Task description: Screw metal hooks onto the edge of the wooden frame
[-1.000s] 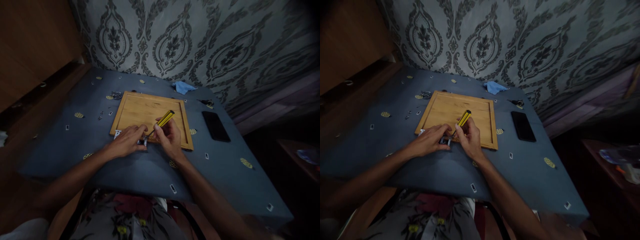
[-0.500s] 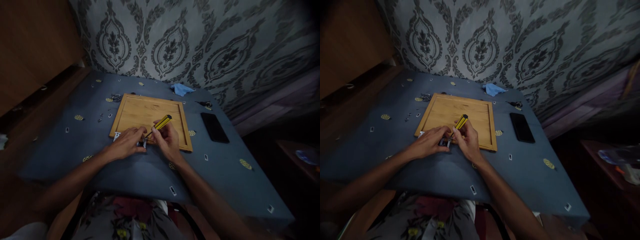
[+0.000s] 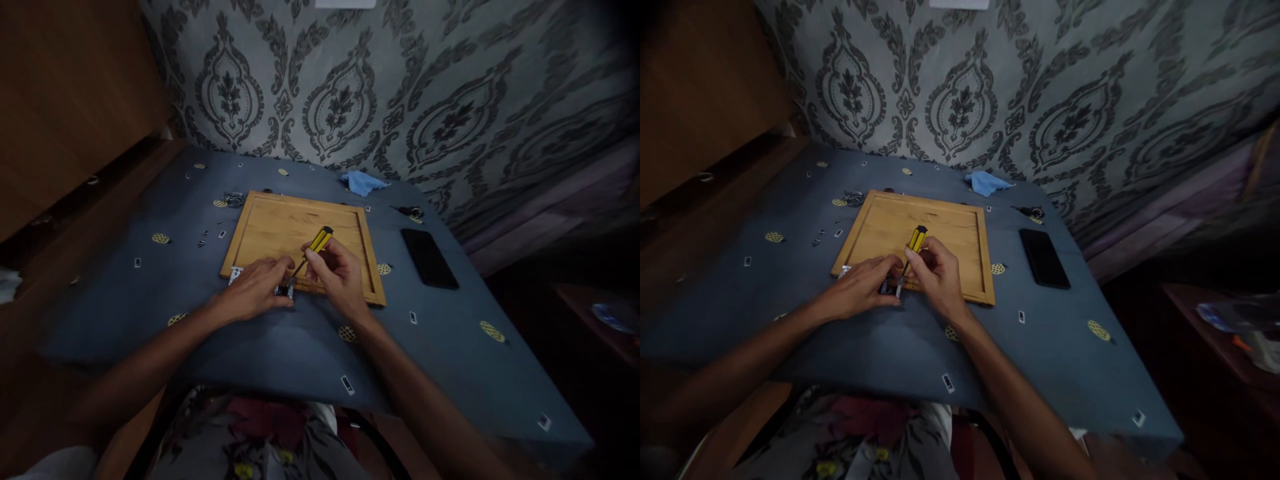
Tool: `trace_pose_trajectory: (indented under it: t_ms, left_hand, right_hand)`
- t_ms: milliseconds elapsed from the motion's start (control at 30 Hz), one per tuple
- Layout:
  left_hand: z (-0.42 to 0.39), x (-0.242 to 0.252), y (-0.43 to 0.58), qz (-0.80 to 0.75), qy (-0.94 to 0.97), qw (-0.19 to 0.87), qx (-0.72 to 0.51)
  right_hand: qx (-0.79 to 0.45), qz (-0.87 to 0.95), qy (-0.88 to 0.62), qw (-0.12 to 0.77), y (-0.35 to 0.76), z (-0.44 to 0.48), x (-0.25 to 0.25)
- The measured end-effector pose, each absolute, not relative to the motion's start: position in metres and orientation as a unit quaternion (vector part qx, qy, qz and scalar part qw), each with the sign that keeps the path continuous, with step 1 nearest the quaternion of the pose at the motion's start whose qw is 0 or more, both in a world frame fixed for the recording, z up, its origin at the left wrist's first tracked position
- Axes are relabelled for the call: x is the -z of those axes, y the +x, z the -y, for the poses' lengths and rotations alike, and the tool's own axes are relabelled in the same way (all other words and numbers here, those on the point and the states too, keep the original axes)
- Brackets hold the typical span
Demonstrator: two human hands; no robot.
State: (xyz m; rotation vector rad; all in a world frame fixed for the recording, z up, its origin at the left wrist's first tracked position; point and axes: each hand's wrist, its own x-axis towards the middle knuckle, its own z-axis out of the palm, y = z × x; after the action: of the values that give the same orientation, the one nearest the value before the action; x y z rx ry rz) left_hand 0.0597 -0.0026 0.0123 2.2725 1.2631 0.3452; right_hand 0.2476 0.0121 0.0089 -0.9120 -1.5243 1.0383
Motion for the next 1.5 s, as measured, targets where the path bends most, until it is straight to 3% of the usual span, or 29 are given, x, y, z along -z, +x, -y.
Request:
trace_pose_trajectory:
  t_ms: [1067, 1500]
  left_hand:
    - [0.002, -0.01, 0.059, -0.455, 0.844, 0.249, -0.138]
    - [0.003, -0.01, 0.059, -0.463, 0.835, 0.263, -0.14]
  right_hand:
    - [-0.476, 0.659, -0.345, 0.469, 0.248, -0.024, -0.029]
    - [-0.376, 0.607, -0.392, 0.58, 0.246, -0.011, -0.03]
